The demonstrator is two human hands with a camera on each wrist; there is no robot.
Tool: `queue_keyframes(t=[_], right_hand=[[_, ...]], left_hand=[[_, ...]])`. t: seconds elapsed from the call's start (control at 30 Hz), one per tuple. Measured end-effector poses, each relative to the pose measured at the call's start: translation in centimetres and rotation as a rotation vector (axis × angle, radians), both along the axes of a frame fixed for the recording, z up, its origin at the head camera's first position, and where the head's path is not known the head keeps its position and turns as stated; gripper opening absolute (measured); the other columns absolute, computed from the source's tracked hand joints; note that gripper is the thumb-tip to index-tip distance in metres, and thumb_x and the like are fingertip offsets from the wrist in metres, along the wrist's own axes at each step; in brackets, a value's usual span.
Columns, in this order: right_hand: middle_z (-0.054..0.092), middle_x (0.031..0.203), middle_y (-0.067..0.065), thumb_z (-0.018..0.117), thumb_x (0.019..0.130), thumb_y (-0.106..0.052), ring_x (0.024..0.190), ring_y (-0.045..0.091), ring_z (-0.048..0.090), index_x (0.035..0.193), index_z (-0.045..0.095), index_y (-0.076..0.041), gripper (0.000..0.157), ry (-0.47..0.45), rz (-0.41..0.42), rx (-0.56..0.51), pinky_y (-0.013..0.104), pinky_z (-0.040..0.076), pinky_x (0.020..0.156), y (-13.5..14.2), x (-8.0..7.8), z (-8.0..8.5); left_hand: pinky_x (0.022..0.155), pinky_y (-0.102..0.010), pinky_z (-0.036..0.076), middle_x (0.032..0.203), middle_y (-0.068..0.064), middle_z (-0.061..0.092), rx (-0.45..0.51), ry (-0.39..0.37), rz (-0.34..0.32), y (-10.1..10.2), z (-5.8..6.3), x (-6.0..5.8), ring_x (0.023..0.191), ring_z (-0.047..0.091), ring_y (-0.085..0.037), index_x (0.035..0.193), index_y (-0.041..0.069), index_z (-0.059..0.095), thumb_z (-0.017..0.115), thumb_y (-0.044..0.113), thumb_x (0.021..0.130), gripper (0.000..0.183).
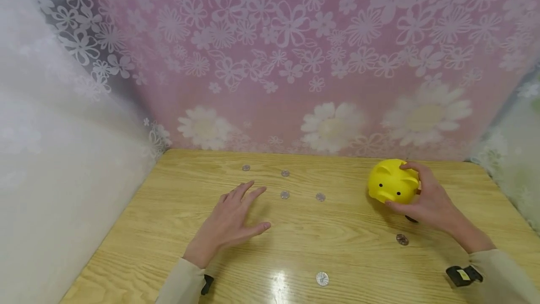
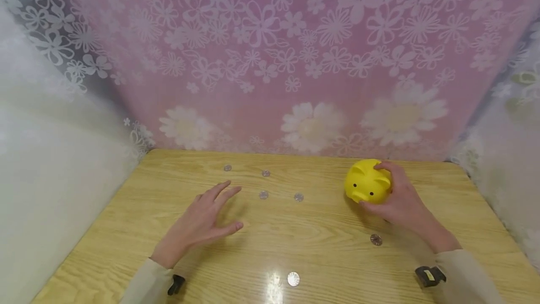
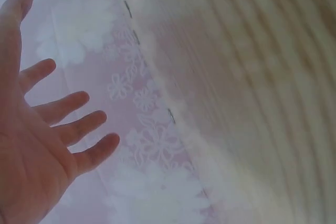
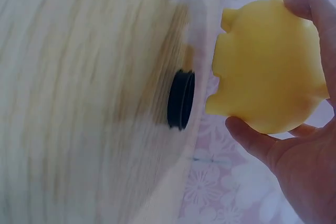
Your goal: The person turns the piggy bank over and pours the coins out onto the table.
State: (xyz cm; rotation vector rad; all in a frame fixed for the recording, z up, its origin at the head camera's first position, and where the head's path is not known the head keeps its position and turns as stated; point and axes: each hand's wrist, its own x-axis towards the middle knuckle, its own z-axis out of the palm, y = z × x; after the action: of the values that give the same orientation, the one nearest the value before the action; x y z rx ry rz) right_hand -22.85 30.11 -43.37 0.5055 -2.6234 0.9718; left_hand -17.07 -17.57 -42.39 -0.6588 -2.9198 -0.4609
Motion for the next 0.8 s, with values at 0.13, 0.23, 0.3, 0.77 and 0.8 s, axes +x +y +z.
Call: queue_keyframes(t=[0.13,0.23,0.3,0.77,0.8], right_hand=[[0.04,0.141,0.033,0.095,0.067,-0.012,0.109,0.051,0.052,0.14,0.039,0.001,0.094,0.003,0.0,0.019,0.059,0.053,0.071,0.6,-0.4,-0.1],[0.04,0.141,0.035,0.096,0.067,-0.014,0.107,0.051,0.052,0.141,0.039,0.001,0.094,-0.003,-0.014,0.036,0.055,0.053,0.068,1.0,-0.6,-0.3],[0.04,0.14,0.036,0.096,0.066,-0.014,0.107,0.052,0.052,0.14,0.039,0.002,0.095,0.001,-0.025,0.043,0.055,0.053,0.068,1.3,-0.6,-0.4],[0.035,0.148,0.037,0.095,0.067,-0.014,0.119,0.056,0.045,0.148,0.039,0.0,0.099,0.023,0.006,0.133,0.071,0.044,0.079,1.7,-1.5,-0.9],[0.033,0.15,0.038,0.094,0.068,-0.014,0.12,0.058,0.044,0.149,0.038,0.0,0.1,0.014,0.004,0.142,0.072,0.044,0.08,1.7,-1.5,-0.7]], left_hand=[[0.11,-0.066,0.04,0.165,-0.014,0.034,-0.04,0.008,0.04,-0.7,0.0,0.2,0.147,0.04,-0.043,0.16,0.031,0.033,0.059,0.069,0.092,0.082],[0.11,-0.068,0.04,0.166,-0.015,0.032,-0.038,0.008,0.052,-1.2,-0.2,0.2,0.149,0.038,-0.043,0.161,0.032,0.031,0.059,0.069,0.092,0.082],[0.11,-0.068,0.04,0.167,-0.014,0.031,-0.036,0.004,0.055,-1.4,-0.2,0.2,0.15,0.037,-0.044,0.161,0.034,0.03,0.058,0.07,0.092,0.083],[0.109,-0.068,0.039,0.167,-0.014,0.031,-0.013,-0.006,0.079,-2.7,-0.6,1.0,0.148,0.039,-0.042,0.162,0.033,0.028,0.058,0.07,0.092,0.085],[0.109,-0.068,0.04,0.167,-0.014,0.031,-0.015,0.0,0.08,-2.8,-0.5,0.9,0.148,0.04,-0.042,0.162,0.033,0.028,0.057,0.07,0.092,0.084]])
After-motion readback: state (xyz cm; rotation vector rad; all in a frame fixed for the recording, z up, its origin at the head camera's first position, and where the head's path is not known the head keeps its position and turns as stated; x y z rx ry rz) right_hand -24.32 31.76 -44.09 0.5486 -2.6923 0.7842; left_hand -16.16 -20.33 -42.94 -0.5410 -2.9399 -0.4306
